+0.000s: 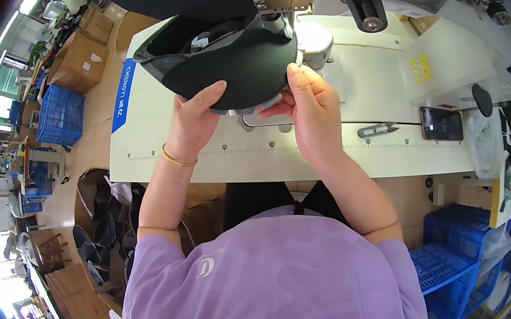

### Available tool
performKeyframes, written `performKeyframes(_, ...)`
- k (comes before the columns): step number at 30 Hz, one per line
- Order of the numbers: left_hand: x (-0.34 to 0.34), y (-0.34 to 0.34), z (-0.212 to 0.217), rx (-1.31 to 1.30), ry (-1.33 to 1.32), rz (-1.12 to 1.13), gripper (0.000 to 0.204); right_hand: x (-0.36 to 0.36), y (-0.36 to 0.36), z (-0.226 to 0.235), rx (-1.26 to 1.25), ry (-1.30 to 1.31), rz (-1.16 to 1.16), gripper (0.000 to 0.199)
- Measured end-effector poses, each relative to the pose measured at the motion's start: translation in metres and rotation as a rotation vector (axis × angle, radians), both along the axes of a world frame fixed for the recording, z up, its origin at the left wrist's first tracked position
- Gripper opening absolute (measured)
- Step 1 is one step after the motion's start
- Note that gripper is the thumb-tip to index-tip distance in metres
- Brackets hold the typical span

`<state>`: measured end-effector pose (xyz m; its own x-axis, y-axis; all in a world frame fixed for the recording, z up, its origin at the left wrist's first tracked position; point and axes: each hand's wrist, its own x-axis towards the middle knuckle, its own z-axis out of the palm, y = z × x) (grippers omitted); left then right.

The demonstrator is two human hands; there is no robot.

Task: Inspecting shoe upper components and positioning them on a workstation.

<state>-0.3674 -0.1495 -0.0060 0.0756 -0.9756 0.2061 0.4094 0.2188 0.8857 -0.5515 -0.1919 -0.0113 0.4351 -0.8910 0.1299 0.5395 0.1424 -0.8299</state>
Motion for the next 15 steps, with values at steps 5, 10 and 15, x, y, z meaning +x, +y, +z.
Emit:
performKeyframes(5,-0.012,-0.004,-0.003,-0.002,0.012,0.084,0.035,-0.001,-0.003,-0.002,-0.018,0.004,-0.033,0.03)
performKeyframes(10,-0.02,-0.007,-0.002,-0.043,-0.008,0.103,0.035,0.0,-0.005,0.0,-0.01,0.02,-0.057,0.029)
performKeyframes(15,-0.033,-0.011,-0.004,-0.076,-0.045,0.169,0.033,0.002,-0.006,0.003,0.021,-0.026,-0.104,0.03)
